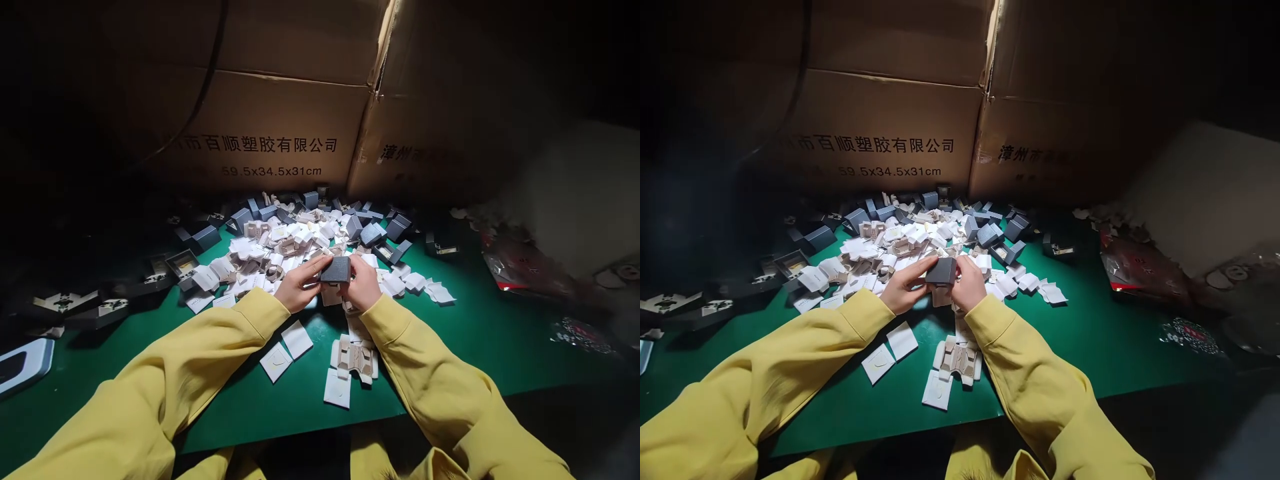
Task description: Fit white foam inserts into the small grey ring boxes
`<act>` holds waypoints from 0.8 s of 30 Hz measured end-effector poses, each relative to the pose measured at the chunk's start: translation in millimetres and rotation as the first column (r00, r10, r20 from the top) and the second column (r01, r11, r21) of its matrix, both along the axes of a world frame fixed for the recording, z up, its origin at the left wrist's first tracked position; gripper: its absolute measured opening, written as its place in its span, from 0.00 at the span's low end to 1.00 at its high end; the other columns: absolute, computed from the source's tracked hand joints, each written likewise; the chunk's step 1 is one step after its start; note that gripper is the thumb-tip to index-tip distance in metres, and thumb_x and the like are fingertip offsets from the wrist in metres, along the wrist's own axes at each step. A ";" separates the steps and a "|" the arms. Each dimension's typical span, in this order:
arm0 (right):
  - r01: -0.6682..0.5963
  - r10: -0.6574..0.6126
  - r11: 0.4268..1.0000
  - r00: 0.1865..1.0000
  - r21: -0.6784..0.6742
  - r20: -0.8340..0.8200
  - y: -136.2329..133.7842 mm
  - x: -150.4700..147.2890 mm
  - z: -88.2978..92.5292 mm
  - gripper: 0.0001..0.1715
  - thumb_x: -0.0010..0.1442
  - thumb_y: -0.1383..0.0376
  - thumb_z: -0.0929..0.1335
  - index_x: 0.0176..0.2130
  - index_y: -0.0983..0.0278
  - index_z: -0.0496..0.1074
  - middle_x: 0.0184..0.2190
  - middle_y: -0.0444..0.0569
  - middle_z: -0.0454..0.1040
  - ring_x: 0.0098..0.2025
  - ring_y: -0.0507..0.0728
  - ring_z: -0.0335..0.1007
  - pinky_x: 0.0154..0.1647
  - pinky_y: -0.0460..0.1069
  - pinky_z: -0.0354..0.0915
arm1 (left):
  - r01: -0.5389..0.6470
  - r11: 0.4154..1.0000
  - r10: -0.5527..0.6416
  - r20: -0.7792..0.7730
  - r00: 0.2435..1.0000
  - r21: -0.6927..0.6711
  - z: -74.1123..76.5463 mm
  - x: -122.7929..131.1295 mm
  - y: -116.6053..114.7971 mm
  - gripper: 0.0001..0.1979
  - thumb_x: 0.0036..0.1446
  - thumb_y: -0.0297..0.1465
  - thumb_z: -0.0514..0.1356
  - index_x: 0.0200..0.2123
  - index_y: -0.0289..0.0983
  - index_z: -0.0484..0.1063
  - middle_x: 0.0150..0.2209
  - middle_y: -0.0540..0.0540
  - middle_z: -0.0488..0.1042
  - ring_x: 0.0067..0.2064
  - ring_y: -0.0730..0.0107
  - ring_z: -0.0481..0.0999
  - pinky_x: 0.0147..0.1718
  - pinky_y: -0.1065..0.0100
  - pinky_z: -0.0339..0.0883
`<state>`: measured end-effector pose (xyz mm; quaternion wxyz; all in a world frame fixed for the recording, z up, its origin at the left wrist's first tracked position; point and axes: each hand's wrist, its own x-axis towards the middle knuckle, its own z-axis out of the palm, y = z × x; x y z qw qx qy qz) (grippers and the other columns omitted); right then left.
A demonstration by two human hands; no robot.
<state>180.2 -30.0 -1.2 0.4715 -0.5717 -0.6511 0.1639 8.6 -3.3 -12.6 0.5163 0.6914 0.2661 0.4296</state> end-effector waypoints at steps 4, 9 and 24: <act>-0.191 0.191 0.982 0.981 0.001 -0.013 1.1 -2.8 -2.5 0.21 0.47 0.67 0.66 0.44 0.65 0.65 0.38 0.52 0.69 0.38 0.57 0.67 0.36 0.52 0.68 | -0.053 0.999 0.053 -0.050 0.997 0.002 1.8 -1.8 4.6 0.27 0.48 0.31 0.62 0.54 0.40 0.66 0.57 0.43 0.65 0.59 0.56 0.62 0.49 0.64 0.68; -0.353 0.316 0.935 0.886 -0.049 -0.339 6.9 2.9 -3.4 0.26 0.44 0.56 0.72 0.42 0.65 0.70 0.36 0.50 0.73 0.38 0.56 0.69 0.36 0.50 0.69 | -0.043 0.999 0.043 -0.104 0.994 0.000 5.7 -2.5 8.3 0.28 0.47 0.35 0.63 0.53 0.38 0.67 0.55 0.43 0.67 0.57 0.56 0.65 0.47 0.65 0.69; 0.367 -0.277 0.914 0.875 0.170 -0.398 39.6 131.9 21.1 0.22 0.49 0.57 0.68 0.41 0.68 0.67 0.28 0.47 0.70 0.25 0.53 0.64 0.26 0.51 0.65 | 0.121 0.799 0.066 -0.287 0.956 0.589 81.5 170.0 61.9 0.22 0.57 0.33 0.52 0.56 0.43 0.64 0.52 0.41 0.61 0.51 0.58 0.62 0.54 0.57 0.55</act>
